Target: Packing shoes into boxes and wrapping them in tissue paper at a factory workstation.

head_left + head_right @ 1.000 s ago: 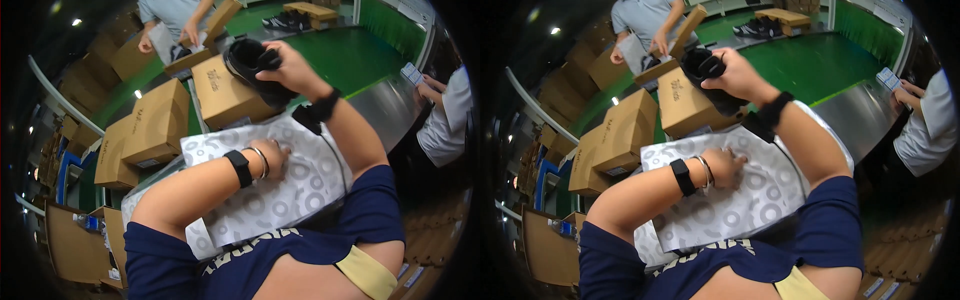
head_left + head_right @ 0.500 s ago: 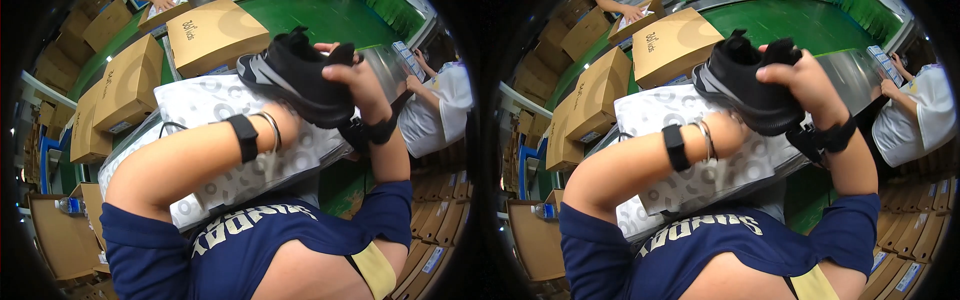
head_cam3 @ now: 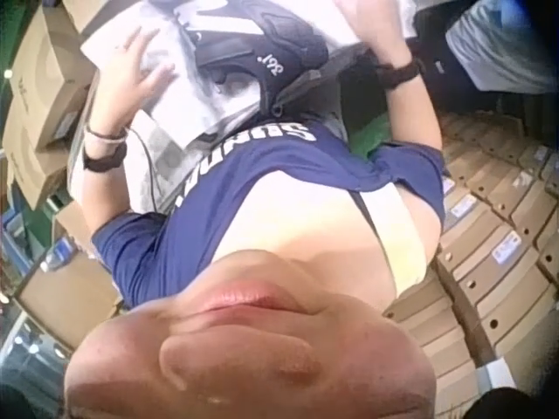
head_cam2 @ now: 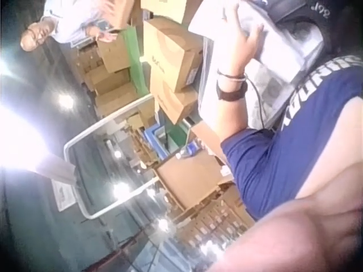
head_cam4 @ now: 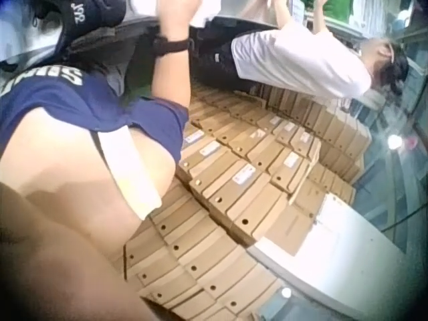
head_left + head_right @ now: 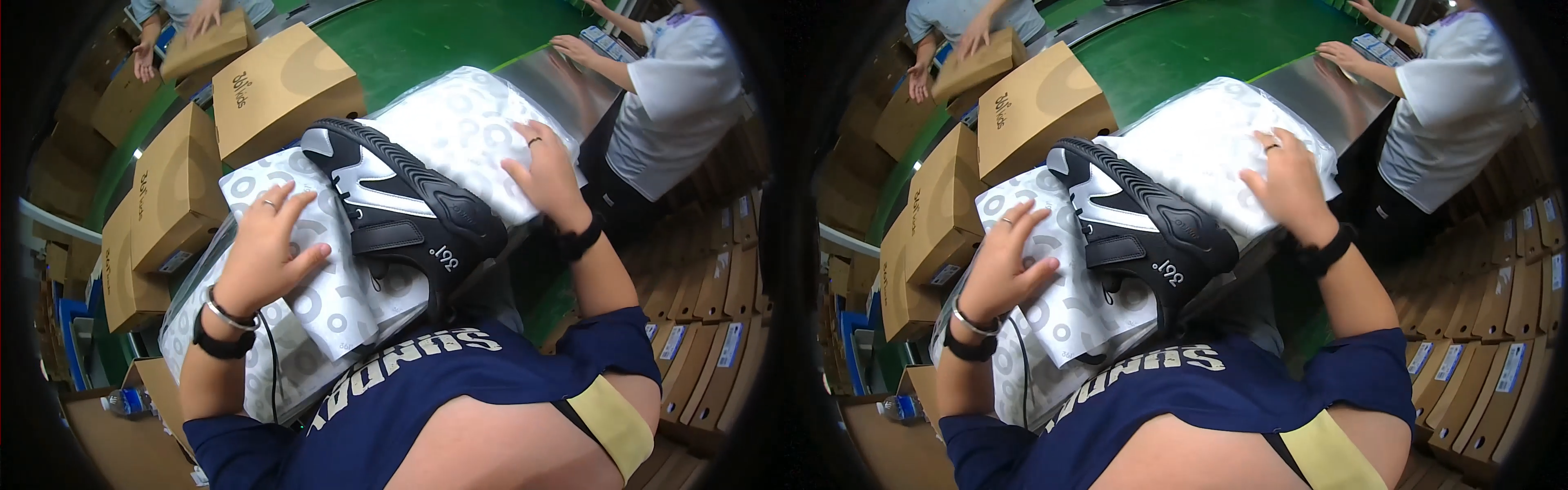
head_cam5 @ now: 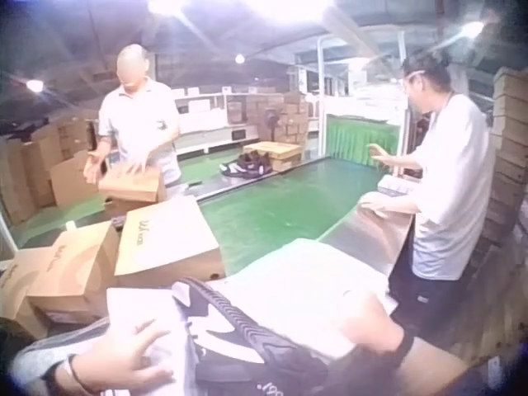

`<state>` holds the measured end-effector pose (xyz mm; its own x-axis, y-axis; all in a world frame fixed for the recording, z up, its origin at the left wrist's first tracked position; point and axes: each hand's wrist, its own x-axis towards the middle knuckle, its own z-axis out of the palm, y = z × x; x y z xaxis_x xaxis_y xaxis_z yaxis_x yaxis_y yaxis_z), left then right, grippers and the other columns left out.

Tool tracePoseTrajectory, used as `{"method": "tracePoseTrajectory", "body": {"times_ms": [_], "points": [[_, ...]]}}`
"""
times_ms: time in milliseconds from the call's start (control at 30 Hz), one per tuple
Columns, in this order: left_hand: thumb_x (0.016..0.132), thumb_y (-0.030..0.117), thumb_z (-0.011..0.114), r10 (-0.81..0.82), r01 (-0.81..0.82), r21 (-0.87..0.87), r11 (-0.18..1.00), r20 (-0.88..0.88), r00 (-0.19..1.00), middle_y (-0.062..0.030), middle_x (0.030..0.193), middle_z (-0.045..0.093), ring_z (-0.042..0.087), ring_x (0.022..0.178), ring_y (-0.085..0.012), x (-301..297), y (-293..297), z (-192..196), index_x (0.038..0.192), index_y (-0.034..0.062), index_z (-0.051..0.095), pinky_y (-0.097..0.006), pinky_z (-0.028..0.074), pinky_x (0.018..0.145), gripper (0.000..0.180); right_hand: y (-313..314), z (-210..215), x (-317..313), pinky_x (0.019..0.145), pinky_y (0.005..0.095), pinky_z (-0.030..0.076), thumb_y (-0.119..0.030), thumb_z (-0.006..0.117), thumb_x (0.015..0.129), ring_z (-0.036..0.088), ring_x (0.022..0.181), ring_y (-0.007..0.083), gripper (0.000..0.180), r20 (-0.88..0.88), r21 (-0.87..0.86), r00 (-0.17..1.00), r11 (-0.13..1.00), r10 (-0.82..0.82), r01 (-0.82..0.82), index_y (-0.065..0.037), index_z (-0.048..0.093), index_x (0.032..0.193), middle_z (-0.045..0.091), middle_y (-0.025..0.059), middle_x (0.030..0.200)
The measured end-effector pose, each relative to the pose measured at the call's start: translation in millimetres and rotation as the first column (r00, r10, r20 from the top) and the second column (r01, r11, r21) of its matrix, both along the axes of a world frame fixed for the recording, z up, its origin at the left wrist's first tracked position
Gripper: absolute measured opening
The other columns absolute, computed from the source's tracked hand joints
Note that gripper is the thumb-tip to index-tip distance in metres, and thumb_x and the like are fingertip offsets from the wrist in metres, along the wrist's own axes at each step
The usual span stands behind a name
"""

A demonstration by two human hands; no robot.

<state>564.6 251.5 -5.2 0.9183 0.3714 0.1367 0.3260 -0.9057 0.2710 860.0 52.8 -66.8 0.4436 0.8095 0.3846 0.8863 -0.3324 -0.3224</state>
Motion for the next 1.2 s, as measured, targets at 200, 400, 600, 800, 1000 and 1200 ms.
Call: {"method": "tracePoseTrajectory", "body": {"times_ms": [200, 400, 600, 800, 1000, 1200], "points": [[0.07, 0.03, 0.061, -0.02, 0.02, -0.001, 1.0, -0.054, 0.998, -0.0205, 0.121, 0.045, 0.033, 0.117, -0.0389, 1.6, 6.1, -17.0, 0.11, 0.0064, 0.053, -0.044, 0.024, 0.098, 0.047, -14.3, -9.5, 23.0, 0.093, 0.0372, 0.034, -0.022, 0.072, 0.059, 0.042, 0.112, 0.0314, 0.069, -0.28, -0.037, 0.956, 0.994, 0.085, -0.099, 0.001, 0.044, 0.118, 0.045, 0.0199, 0.12], [0.07, 0.03, 0.06, -0.056, 0.054, -0.026, 0.998, -0.048, 0.997, -0.0209, 0.122, 0.044, 0.033, 0.118, -0.0397, 2.6, 7.5, -17.5, 0.107, 0.0096, 0.056, -0.044, 0.023, 0.099, 0.042, -11.0, -16.3, 21.5, 0.093, 0.0357, 0.034, -0.016, 0.073, 0.054, 0.043, 0.113, 0.0289, 0.059, -0.075, -0.307, 0.862, 0.811, 0.501, -0.498, -0.008, 0.055, 0.11, 0.05, 0.0145, 0.118], [0.071, 0.033, 0.06, -0.073, 0.072, -0.016, 0.997, -0.099, 0.992, -0.0206, 0.122, 0.044, 0.032, 0.118, -0.0413, 4.6, 6.7, -13.7, 0.107, 0.0107, 0.056, -0.046, 0.023, 0.098, 0.042, -4.4, -22.0, 22.5, 0.069, 0.036, 0.044, -0.011, 0.057, 0.07, 0.055, 0.08, 0.0311, 0.011, 0.002, -0.254, 0.856, 0.829, 0.516, -0.499, -0.004, 0.057, 0.08, 0.06, 0.0122, 0.083], [0.075, 0.024, 0.061, -0.126, 0.136, -0.207, 0.969, 0.061, 0.99, -0.018, 0.105, 0.055, 0.053, 0.097, -0.0298, 25.1, -1.8, 29.4, 0.107, -0.0003, 0.052, -0.033, 0.041, 0.084, 0.041, 48.1, 39.1, 103.9, 0.054, 0.0235, 0.039, -0.02, 0.053, 0.084, 0.044, 0.058, 0.0081, 0.013, -0.75, -0.356, 0.656, 0.785, 0.084, -0.507, -0.007, 0.053, 0.08, 0.047, -0.0035, 0.065], [0.074, 0.022, 0.064, -0.166, 0.16, -0.164, 0.973, -0.025, 0.986, -0.0174, 0.109, 0.053, 0.051, 0.1, -0.03, 49.8, -26.1, 39.4, 0.116, 0.0036, 0.047, -0.034, 0.04, 0.086, 0.049, 61.2, 70.6, 70.3, 0.068, 0.0285, 0.043, -0.019, 0.054, 0.079, 0.053, 0.074, 0.0162, 0.019, -0.417, -0.494, 0.834, 0.68, 0.362, -0.542, -0.001, 0.053, 0.087, 0.057, 0.0072, 0.078], [0.072, 0.026, 0.066, -0.327, 0.316, -0.083, 0.945, -0.219, 0.919, -0.02, 0.111, 0.05, 0.048, 0.102, -0.0329, 87.8, -20.3, 64.6, 0.117, 0.0028, 0.044, -0.037, 0.039, 0.088, 0.056, 28.9, 75.7, 79.3, 0.081, 0.0322, 0.041, -0.033, 0.061, 0.074, 0.054, 0.094, 0.0283, 0.048, -0.03, -0.377, 0.984, 0.91, 0.174, -0.173, 0.003, 0.052, 0.105, 0.057, 0.0198, 0.1]]}}
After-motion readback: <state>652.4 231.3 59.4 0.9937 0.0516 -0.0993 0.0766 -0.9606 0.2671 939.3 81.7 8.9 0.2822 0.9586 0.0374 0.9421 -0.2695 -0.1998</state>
